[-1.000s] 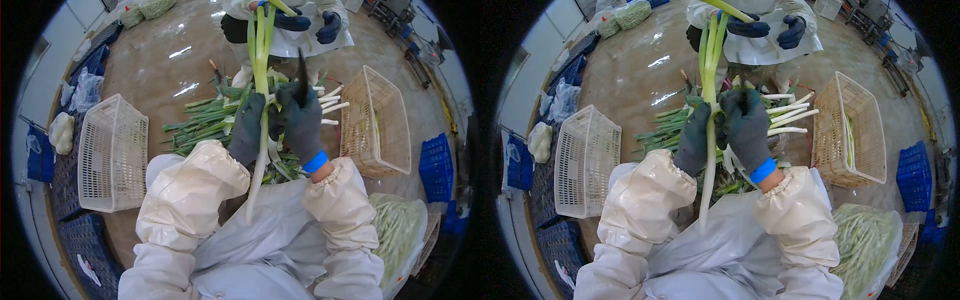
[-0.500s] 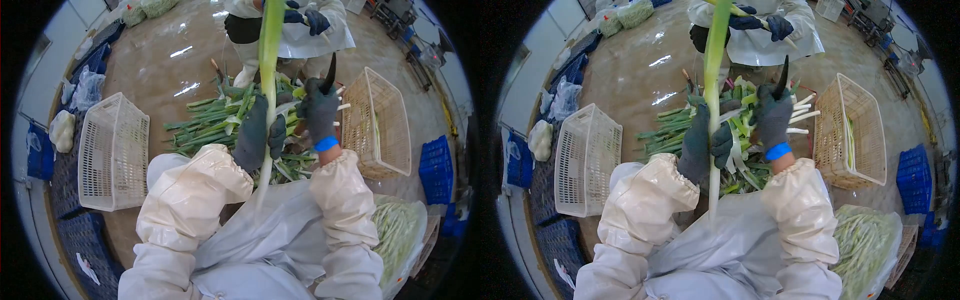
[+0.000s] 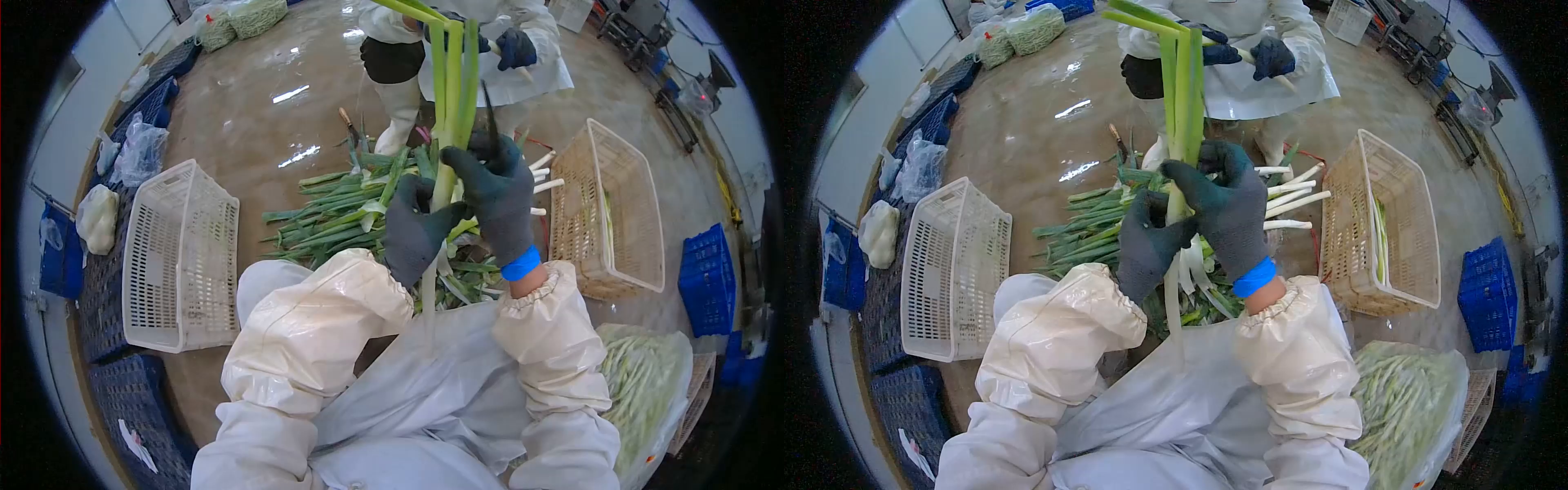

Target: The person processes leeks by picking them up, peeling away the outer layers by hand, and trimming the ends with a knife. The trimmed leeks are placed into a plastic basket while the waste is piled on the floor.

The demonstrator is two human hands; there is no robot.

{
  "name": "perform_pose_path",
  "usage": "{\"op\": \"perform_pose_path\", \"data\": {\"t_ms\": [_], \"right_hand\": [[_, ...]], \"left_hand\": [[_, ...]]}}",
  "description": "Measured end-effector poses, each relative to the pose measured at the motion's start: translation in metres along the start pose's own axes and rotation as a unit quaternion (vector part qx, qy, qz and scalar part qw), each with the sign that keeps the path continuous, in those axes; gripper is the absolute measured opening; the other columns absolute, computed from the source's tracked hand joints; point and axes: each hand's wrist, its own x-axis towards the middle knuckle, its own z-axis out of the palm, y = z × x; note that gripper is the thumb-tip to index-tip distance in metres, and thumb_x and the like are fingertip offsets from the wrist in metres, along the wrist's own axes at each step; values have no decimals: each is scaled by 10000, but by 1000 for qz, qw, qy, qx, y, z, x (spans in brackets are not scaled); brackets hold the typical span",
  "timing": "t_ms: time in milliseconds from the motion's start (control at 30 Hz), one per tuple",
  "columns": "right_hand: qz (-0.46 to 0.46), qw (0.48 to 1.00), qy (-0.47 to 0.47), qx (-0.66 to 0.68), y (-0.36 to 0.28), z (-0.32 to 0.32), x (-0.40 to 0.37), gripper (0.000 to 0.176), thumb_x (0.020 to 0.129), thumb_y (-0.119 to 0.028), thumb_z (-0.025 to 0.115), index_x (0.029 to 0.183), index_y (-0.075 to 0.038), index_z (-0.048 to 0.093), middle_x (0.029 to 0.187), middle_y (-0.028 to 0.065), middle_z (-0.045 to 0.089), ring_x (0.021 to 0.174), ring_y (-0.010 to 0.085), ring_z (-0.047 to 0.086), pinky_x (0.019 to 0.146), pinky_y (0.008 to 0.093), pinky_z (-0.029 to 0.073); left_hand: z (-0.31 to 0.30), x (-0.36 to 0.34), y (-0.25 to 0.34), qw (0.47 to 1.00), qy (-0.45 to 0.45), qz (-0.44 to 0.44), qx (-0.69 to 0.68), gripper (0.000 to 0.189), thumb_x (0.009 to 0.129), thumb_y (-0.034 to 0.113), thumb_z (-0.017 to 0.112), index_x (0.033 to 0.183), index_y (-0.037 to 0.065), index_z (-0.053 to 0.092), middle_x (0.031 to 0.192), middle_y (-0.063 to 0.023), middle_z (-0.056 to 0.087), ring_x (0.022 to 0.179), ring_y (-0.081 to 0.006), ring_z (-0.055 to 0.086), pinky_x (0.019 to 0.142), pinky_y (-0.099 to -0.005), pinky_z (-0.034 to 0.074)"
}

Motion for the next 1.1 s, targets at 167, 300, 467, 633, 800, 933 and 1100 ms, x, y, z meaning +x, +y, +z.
{"op": "perform_pose_path", "data": {"t_ms": [167,300,467,633,800,933,1100], "right_hand": [[31,999,-25,15,-2,-4,-1,199,824,-152,696,953,-9,646,823,7,648,657,76,553,565,238,444],[33,998,-52,14,8,2,-6,214,854,-154,649,995,7,634,847,32,653,724,82,552,644,251,465],[-19,997,-16,-73,35,10,-11,203,887,-186,588,970,-5,625,783,51,641,667,91,557,594,252,463],[211,970,-51,110,12,2,-9,186,896,-218,561,830,-48,600,614,28,564,460,107,501,416,255,375],[203,967,-26,149,9,-2,2,214,885,-248,585,804,-49,591,520,28,518,373,133,478,355,265,354],[194,974,-14,116,23,-20,19,208,885,-245,600,821,-47,598,556,19,534,393,123,485,363,257,352],[103,993,-17,-56,44,-25,18,269,876,-255,622,892,12,644,670,31,584,557,88,514,504,269,418]], "left_hand": [[8,-3,6,992,-35,3,-121,254,887,182,646,1031,21,511,799,-68,606,627,-121,593,556,-262,502],[9,-7,20,955,-57,-50,-287,292,983,333,486,1065,53,504,746,-49,585,555,-114,568,461,-245,470],[2,-1,-7,992,-40,-17,-116,346,996,406,431,1054,79,528,679,-27,561,501,-104,529,387,-237,417],[0,1,6,982,-71,-76,-160,498,977,505,377,932,48,568,615,-35,537,463,-105,486,416,-251,400],[-7,5,24,924,-202,-118,-301,721,867,755,280,768,81,515,479,-11,418,317,-140,394,285,-274,376],[-11,1,25,911,-250,-166,-281,750,877,748,270,806,54,544,482,-6,417,309,-140,385,292,-268,384],[-13,19,10,938,-172,-119,-275,650,942,624,342,978,24,589,625,-16,500,487,-109,499,444,-258,459]]}}
